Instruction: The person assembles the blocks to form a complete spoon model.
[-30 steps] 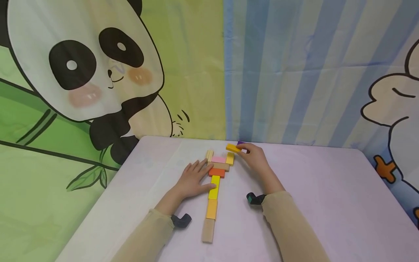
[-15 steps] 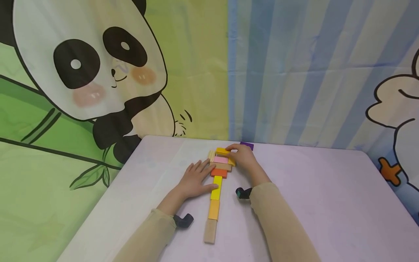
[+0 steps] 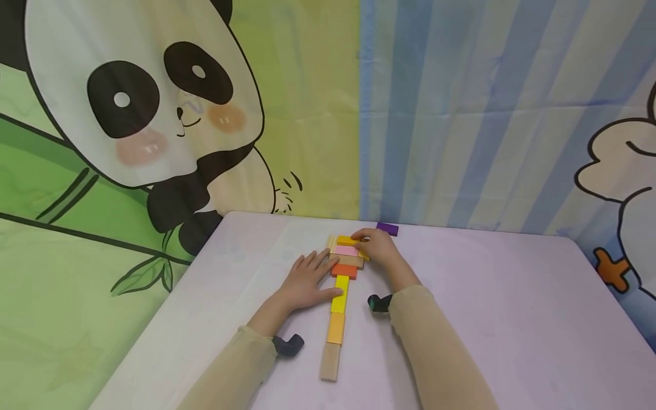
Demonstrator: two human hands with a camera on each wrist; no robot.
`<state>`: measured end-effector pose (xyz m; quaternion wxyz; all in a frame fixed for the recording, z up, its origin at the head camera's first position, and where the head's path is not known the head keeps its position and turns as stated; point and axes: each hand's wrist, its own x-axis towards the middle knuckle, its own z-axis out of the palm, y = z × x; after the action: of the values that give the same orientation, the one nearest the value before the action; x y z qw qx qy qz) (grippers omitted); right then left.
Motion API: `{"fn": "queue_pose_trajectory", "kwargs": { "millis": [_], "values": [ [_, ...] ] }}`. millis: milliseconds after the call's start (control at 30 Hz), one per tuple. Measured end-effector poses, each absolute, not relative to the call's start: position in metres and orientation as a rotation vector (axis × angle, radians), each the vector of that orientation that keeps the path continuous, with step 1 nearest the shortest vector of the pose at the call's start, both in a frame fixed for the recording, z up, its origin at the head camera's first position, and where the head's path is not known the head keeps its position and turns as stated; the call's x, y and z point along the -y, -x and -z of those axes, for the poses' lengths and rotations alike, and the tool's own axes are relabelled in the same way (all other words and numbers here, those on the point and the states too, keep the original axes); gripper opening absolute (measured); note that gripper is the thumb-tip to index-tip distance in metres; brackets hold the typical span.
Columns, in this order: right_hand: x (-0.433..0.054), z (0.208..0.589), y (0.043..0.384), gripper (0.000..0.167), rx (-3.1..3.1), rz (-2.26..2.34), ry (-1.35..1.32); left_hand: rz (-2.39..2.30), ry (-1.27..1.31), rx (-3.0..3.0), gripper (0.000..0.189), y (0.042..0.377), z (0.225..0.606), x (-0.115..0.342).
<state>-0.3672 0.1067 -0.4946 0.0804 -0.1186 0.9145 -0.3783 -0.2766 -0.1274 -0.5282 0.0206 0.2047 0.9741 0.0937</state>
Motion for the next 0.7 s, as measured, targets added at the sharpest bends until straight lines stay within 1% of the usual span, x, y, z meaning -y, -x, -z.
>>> {"fn": "queue_pose_trajectory", "kwargs": {
  "millis": [233, 467, 700],
  "values": [
    [-0.1074, 0.4974, 0.3696, 0.025, -2.7, 1.11, 0.331, -0.319, -0.648, -3.013, 0.089, 0.2749, 0.5235, 0.1265],
    [-0.1081, 0.4964, 0.3695, 0.026, -2.707, 1.087, 0.369, -0.311, -0.648, -3.02, 0.089, 0.2756, 0.5243, 0.126],
    [-0.1067, 0.4966, 0.3693, 0.026, -2.712, 1.074, 0.349, -0.298, -0.634, -3.017, 0.088, 0.2759, 0.5256, 0.1264]
  ]
}}
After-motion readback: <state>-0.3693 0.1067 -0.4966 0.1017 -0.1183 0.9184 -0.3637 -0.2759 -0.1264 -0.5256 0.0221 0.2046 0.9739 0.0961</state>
